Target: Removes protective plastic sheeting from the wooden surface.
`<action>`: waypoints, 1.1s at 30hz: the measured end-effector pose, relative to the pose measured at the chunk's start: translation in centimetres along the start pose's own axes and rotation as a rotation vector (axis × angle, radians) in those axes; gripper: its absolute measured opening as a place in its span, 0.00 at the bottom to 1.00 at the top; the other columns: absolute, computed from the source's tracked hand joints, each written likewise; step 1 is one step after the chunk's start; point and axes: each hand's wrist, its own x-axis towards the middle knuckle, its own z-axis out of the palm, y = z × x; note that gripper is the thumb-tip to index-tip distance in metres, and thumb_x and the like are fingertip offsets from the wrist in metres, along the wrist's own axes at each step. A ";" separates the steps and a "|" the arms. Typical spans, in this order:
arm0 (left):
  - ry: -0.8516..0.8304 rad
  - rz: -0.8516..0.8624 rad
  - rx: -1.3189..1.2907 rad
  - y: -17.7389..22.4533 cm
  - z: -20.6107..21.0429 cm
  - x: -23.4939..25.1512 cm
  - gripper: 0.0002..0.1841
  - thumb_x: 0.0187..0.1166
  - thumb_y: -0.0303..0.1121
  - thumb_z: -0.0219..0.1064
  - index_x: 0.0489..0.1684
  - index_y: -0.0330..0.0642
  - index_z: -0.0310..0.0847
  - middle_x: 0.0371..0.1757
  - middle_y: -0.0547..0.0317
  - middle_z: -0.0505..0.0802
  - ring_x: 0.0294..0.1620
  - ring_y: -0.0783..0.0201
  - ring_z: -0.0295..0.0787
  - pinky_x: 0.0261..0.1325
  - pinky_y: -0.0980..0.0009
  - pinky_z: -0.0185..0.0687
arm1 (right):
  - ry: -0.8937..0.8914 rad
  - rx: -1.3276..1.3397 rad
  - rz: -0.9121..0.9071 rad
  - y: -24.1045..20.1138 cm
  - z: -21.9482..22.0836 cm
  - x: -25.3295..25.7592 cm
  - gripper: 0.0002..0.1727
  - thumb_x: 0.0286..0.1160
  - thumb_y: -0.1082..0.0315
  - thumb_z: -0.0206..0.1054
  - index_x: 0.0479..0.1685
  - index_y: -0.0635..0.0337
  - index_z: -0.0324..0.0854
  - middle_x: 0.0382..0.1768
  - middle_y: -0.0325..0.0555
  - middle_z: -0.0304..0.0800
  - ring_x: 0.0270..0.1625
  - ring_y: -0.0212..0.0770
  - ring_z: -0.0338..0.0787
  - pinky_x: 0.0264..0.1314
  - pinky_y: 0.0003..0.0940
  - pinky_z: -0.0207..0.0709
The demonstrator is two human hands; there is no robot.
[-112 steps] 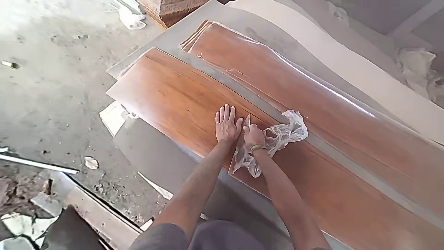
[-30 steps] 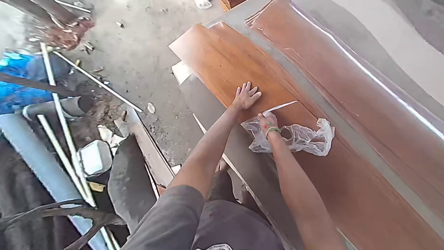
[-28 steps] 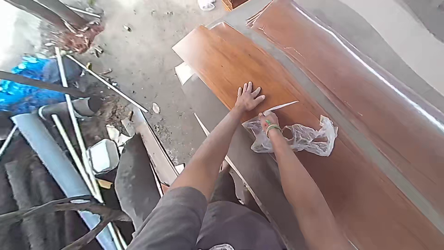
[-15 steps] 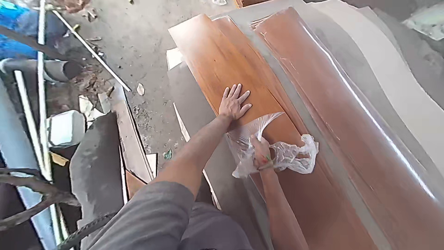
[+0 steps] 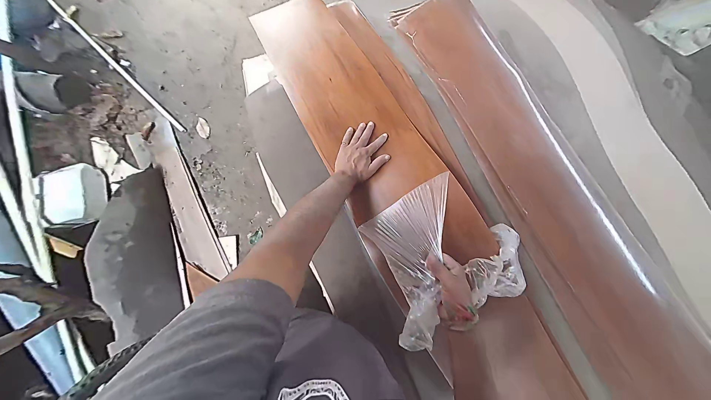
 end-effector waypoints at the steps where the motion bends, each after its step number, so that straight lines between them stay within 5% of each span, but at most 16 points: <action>1: -0.001 -0.002 -0.001 0.0 0.0 0.0 0.38 0.81 0.74 0.31 0.92 0.80 0.57 0.97 0.58 0.55 0.98 0.53 0.42 0.95 0.44 0.32 | 0.010 -0.021 -0.001 -0.2 -0.4 -0.6 0.10 0.76 0.68 0.65 0.28 0.60 0.83 0.20 0.37 0.81 0.23 0.28 0.81 0.29 0.24 0.79; 8: -0.001 -0.005 -0.007 0.1 -0.1 0.0 0.39 0.81 0.74 0.30 0.92 0.78 0.57 0.97 0.57 0.55 0.98 0.51 0.43 0.95 0.42 0.33 | 0.041 -0.174 -0.011 -0.3 -4.5 -5.1 0.11 0.70 0.62 0.69 0.23 0.56 0.84 0.17 0.35 0.79 0.20 0.28 0.77 0.25 0.25 0.75; 18: -0.005 -0.006 -0.011 0.2 -0.1 0.0 0.39 0.81 0.73 0.30 0.92 0.77 0.57 0.97 0.57 0.55 0.98 0.52 0.41 0.95 0.43 0.33 | 0.133 -0.340 -0.001 -0.6 -8.0 -12.5 0.11 0.75 0.68 0.66 0.24 0.58 0.85 0.17 0.35 0.83 0.21 0.28 0.82 0.27 0.29 0.79; 23: 0.031 -0.002 -0.002 0.0 0.5 0.2 0.39 0.80 0.74 0.31 0.92 0.77 0.58 0.97 0.58 0.56 0.98 0.53 0.42 0.95 0.44 0.32 | 0.226 -0.554 0.068 1.6 -10.1 -11.7 0.14 0.75 0.62 0.67 0.23 0.57 0.85 0.15 0.33 0.79 0.19 0.27 0.77 0.25 0.30 0.73; 25: 0.022 -0.004 -0.004 0.0 0.5 0.1 0.40 0.80 0.75 0.31 0.93 0.76 0.57 0.97 0.56 0.55 0.98 0.51 0.42 0.95 0.43 0.32 | 0.391 -0.607 0.129 2.7 -11.2 -10.0 0.17 0.85 0.59 0.64 0.42 0.66 0.90 0.25 0.45 0.88 0.28 0.37 0.85 0.35 0.42 0.82; 28: -0.052 0.008 -0.003 -0.2 0.1 0.6 0.41 0.80 0.76 0.30 0.94 0.77 0.53 0.97 0.53 0.52 0.98 0.49 0.40 0.94 0.41 0.31 | 0.686 -0.334 0.077 5.4 -16.7 -9.4 0.26 0.91 0.53 0.57 0.71 0.67 0.77 0.52 0.59 0.90 0.47 0.49 0.93 0.52 0.52 0.90; 30: -0.173 0.001 -0.017 -0.3 -1.3 1.1 0.40 0.81 0.75 0.31 0.95 0.76 0.51 0.98 0.50 0.49 0.98 0.46 0.38 0.93 0.38 0.31 | 0.987 -0.469 0.072 5.1 -20.0 -11.4 0.27 0.92 0.51 0.55 0.70 0.67 0.79 0.50 0.61 0.90 0.46 0.52 0.92 0.49 0.53 0.87; 31: -0.240 -0.019 -0.029 0.0 -2.3 1.6 0.39 0.82 0.74 0.34 0.94 0.75 0.52 0.98 0.48 0.49 0.98 0.44 0.38 0.93 0.36 0.32 | 1.108 -0.638 0.094 4.3 -21.1 -12.5 0.26 0.92 0.53 0.54 0.66 0.69 0.82 0.53 0.65 0.91 0.54 0.56 0.92 0.58 0.58 0.84; 33: -0.223 -0.063 -0.094 2.1 -3.9 1.9 0.35 0.84 0.66 0.52 0.86 0.59 0.71 0.93 0.39 0.59 0.96 0.39 0.45 0.91 0.34 0.39 | 1.153 -0.883 0.067 1.5 -20.8 -13.6 0.24 0.92 0.59 0.51 0.64 0.71 0.84 0.60 0.72 0.89 0.66 0.67 0.88 0.71 0.68 0.75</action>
